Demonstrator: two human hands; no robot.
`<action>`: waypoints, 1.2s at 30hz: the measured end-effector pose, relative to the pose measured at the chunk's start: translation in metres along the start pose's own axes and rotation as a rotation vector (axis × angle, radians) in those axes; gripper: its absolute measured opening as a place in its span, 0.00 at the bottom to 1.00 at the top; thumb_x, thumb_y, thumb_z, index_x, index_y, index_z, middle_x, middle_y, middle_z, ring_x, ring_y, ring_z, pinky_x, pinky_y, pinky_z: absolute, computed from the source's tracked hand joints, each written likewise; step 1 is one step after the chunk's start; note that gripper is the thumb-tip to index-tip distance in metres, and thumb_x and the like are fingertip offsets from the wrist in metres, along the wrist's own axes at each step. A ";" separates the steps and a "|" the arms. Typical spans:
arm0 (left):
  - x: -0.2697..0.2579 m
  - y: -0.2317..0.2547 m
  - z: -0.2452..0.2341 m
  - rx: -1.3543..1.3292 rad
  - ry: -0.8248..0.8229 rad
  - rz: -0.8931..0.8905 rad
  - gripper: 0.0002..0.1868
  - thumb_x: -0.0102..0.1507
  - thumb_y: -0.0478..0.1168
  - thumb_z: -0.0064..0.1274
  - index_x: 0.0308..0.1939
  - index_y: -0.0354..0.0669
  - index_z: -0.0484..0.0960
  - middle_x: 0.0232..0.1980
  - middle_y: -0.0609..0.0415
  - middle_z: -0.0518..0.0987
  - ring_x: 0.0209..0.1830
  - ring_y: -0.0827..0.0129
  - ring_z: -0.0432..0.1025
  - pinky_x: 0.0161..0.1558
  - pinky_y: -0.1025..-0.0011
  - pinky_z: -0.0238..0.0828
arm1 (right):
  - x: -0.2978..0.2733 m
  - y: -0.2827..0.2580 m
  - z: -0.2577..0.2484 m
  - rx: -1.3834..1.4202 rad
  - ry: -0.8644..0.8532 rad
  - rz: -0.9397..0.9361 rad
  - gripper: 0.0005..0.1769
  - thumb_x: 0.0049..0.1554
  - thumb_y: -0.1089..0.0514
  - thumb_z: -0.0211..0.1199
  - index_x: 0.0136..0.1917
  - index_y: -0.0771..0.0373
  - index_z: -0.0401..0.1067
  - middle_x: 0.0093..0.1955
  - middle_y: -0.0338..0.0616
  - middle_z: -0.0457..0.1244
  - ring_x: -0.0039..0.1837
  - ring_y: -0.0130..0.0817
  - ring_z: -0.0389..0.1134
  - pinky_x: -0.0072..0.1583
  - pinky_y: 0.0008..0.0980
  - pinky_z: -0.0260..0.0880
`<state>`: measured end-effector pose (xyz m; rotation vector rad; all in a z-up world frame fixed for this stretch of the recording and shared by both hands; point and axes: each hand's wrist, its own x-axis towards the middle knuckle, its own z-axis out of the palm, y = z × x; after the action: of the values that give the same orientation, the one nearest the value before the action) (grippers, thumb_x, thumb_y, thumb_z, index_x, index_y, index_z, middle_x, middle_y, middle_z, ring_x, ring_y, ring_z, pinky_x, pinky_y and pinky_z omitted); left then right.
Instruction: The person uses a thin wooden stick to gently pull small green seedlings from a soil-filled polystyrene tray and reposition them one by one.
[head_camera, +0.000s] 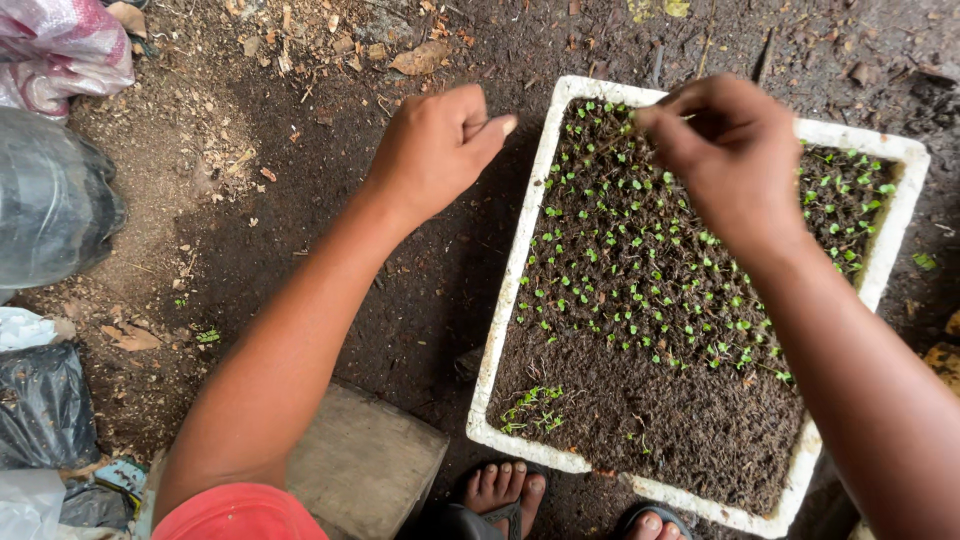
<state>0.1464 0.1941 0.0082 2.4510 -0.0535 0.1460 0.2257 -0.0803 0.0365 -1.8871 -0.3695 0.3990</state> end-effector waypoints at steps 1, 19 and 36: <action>-0.008 0.002 -0.002 -0.033 0.020 -0.030 0.24 0.69 0.36 0.61 0.25 0.50 0.63 0.20 0.64 0.62 0.18 0.78 0.58 0.29 0.73 0.70 | -0.008 -0.008 -0.011 -0.008 0.026 -0.022 0.07 0.68 0.62 0.69 0.50 0.60 0.71 0.45 0.41 0.68 0.42 0.24 0.68 0.45 0.21 0.73; -0.113 0.128 0.048 -0.164 -0.415 0.040 0.14 0.64 0.43 0.53 0.24 0.46 0.73 0.23 0.57 0.72 0.22 0.66 0.66 0.25 0.61 0.60 | -0.240 0.060 -0.096 0.540 0.275 0.376 0.07 0.62 0.68 0.59 0.55 0.70 0.72 0.51 0.59 0.69 0.38 0.31 0.68 0.43 0.23 0.74; -0.198 0.175 0.151 -0.055 -0.517 0.320 0.05 0.62 0.32 0.55 0.33 0.38 0.74 0.36 0.49 0.69 0.35 0.56 0.69 0.26 0.60 0.75 | -0.283 0.083 -0.057 0.485 0.191 0.575 0.10 0.57 0.67 0.63 0.53 0.68 0.74 0.50 0.56 0.72 0.32 0.32 0.65 0.35 0.26 0.67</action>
<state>-0.0494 -0.0368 -0.0215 2.3474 -0.6651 -0.3484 0.0030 -0.2800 0.0046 -1.5053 0.3856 0.6191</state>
